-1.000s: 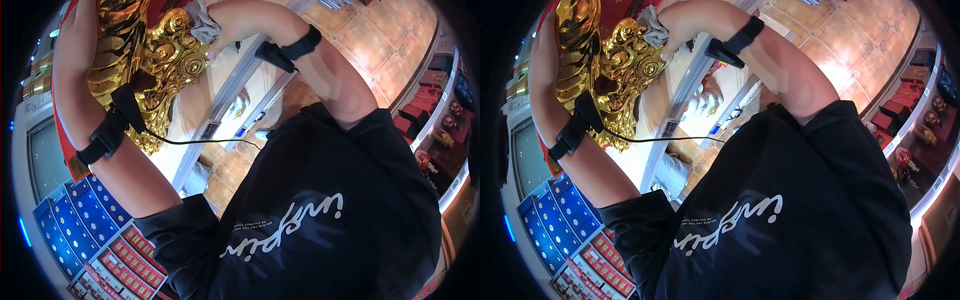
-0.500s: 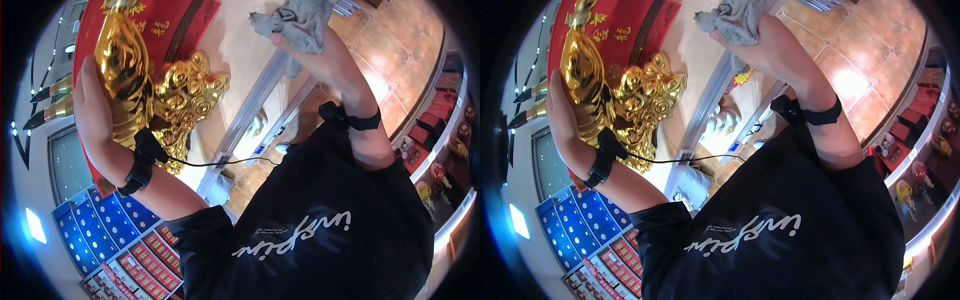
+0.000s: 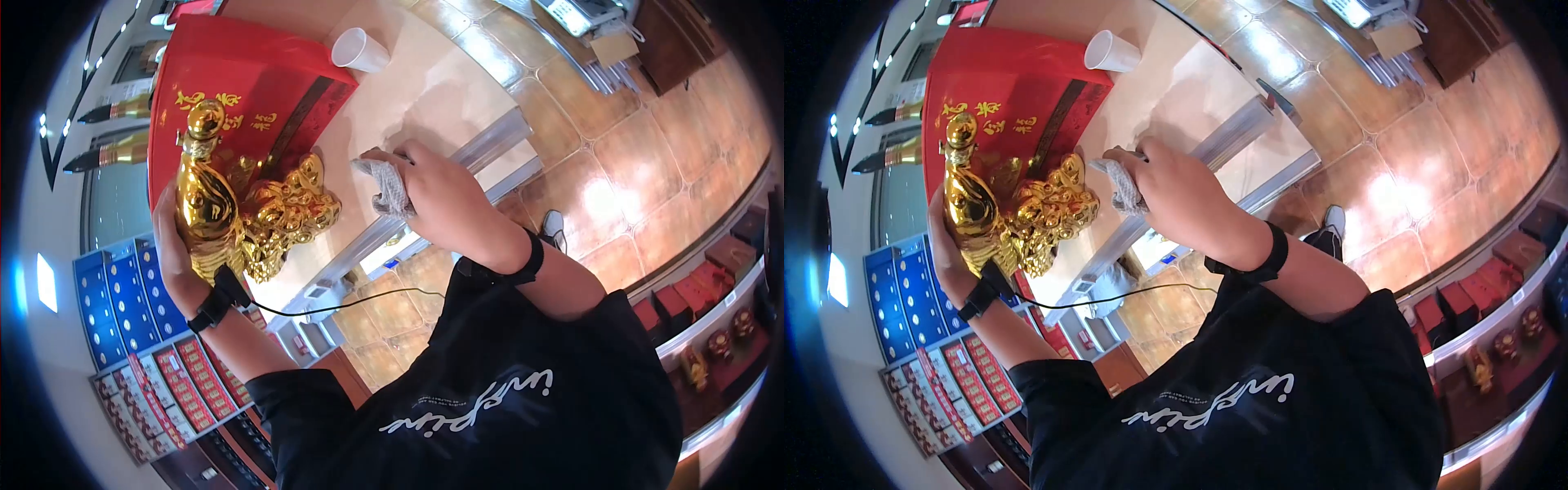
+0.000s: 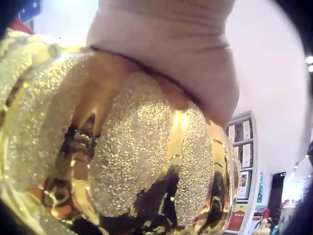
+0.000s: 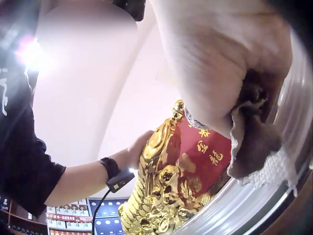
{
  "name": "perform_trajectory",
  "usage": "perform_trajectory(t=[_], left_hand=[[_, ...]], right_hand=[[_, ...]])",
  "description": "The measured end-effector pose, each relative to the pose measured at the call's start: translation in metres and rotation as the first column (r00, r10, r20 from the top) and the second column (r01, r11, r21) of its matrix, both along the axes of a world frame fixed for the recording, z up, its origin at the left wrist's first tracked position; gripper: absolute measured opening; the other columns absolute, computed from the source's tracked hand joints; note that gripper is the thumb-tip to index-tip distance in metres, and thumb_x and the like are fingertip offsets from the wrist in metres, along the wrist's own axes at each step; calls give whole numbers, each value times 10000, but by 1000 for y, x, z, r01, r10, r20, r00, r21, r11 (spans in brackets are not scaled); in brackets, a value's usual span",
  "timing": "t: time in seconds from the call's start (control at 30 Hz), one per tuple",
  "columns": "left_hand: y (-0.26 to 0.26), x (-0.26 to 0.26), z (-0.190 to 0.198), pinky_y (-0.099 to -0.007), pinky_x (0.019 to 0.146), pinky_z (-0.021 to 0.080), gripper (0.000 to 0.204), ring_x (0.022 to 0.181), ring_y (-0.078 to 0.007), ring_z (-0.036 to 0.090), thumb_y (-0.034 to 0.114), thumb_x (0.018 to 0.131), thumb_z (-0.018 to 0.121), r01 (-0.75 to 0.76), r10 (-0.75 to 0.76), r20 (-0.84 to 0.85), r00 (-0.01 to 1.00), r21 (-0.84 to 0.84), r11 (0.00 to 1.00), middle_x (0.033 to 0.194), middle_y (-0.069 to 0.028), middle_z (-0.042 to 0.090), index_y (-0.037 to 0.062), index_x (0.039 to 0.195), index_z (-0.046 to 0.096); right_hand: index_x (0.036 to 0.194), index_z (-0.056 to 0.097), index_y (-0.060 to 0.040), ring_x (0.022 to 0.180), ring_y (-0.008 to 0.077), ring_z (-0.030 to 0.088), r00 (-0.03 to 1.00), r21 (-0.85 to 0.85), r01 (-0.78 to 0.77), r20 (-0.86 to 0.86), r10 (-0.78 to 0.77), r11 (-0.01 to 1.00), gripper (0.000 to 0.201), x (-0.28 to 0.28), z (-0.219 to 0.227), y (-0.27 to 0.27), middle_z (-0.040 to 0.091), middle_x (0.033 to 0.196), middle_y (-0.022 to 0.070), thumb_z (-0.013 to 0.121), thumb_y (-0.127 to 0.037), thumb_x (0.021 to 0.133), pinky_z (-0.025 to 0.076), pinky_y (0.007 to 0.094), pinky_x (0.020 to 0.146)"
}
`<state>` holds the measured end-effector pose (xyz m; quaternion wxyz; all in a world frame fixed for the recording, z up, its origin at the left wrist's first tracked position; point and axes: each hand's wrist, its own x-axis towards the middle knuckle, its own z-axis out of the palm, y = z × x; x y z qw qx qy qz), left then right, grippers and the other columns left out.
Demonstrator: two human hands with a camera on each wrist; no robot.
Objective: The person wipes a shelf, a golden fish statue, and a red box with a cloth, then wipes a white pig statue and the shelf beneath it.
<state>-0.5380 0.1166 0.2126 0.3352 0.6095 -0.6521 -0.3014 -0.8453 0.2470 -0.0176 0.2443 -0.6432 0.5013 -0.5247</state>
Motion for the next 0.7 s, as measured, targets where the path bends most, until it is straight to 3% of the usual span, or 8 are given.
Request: perform_trajectory(t=[0.07,0.17,0.27,0.33,0.37,0.5,0.6,0.7], left_hand=[[-3,8,-2,-346,1122,404,508,1271,-205,581,298,1081,481,-81,86,61,994,-90,993,1363,-151,648,-84,1394,599],[-9,19,0,-345,1155,371,515,1316,-216,556,304,1072,521,45,-42,72,997,-38,998,1376,-160,643,-86,1399,598],[-11,15,-2,-271,916,483,528,1031,-139,637,334,1070,542,152,-131,174,976,-109,982,1220,-103,696,-68,1408,602],[-4,11,1,-210,574,307,519,666,-24,421,354,1070,563,120,-87,267,960,-110,987,996,17,669,-40,1402,621],[-3,10,-1,-215,543,246,512,633,-12,353,354,1071,564,113,-76,277,958,-122,986,966,40,651,-35,1399,626],[-3,6,-8,-199,564,262,482,658,-9,378,335,1084,567,137,-88,272,958,-166,977,923,49,626,-38,1381,635],[0,1,-13,-197,613,308,436,715,-22,436,312,1092,571,158,-75,322,944,-242,957,880,35,603,-41,1333,657],[8,-9,-9,-202,616,313,409,722,-28,445,302,1090,581,142,-67,305,950,-229,963,864,35,593,-41,1292,675]], right_hand=[[1380,603,-112,910,346,679,999,54,-12,-47,14,998,598,-2,1,0,596,1053,144,720,-51,797,559,452,721],[1373,606,-117,894,338,681,996,117,-53,-58,60,992,608,-2,1,-6,608,1022,129,730,-56,781,559,444,723],[1374,601,-113,882,335,687,994,64,-16,-109,23,998,620,-1,5,-10,622,1010,123,730,-53,770,561,440,717],[1377,595,-112,882,342,689,994,67,-21,-107,28,998,631,0,5,-12,628,1020,129,734,-62,763,561,447,720],[1378,592,-112,882,345,690,994,66,-19,-110,26,998,636,0,5,-13,631,1025,132,735,-66,760,562,451,721],[1335,589,-54,899,380,685,988,121,-33,-144,51,992,574,-2,8,-15,632,1048,155,747,-141,790,564,469,747],[1385,574,-53,1018,386,685,988,327,-81,-96,119,941,580,-4,16,-19,635,1174,157,769,-173,851,559,449,856],[1420,529,-24,1013,405,683,990,308,-68,-97,102,949,595,1,30,-27,611,1192,198,735,-263,915,554,447,865]])
